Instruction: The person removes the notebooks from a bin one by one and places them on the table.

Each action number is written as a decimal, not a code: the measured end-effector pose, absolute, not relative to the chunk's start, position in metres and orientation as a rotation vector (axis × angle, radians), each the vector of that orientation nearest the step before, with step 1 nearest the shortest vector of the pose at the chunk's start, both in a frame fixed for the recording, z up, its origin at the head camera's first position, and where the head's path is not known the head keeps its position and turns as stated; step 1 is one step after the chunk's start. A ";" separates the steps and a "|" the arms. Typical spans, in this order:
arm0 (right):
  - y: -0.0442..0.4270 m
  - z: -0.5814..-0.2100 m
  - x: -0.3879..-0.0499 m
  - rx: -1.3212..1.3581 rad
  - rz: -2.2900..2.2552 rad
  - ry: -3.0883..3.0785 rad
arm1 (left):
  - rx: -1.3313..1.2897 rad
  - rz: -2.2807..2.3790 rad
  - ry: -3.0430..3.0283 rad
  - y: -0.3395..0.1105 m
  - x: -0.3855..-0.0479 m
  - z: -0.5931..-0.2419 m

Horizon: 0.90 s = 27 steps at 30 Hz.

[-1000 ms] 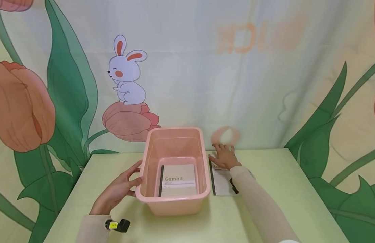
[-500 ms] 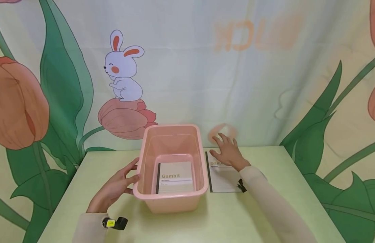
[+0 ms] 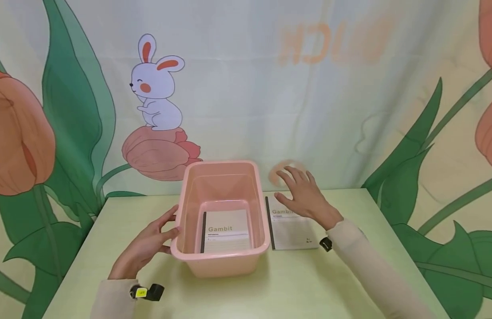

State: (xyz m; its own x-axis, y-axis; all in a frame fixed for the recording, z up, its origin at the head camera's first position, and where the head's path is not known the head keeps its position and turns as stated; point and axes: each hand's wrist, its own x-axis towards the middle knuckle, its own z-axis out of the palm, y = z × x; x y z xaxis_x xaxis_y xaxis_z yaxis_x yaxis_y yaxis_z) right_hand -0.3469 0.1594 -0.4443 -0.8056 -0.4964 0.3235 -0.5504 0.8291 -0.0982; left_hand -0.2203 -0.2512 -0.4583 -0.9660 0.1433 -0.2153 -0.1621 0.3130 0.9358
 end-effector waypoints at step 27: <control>0.041 -0.333 -0.326 0.919 0.189 -2.801 | -0.057 1.702 2.330 -0.249 -0.221 -0.455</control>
State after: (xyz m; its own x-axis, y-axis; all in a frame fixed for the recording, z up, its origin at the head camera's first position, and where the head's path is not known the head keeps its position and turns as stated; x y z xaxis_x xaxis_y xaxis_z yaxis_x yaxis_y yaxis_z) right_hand -0.3257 0.0408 -0.3331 -0.7907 -0.5727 0.2163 -0.5965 0.8002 -0.0620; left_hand -0.2210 -0.2485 -0.4553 -0.9669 0.1175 -0.2266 -0.1801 0.3149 0.9319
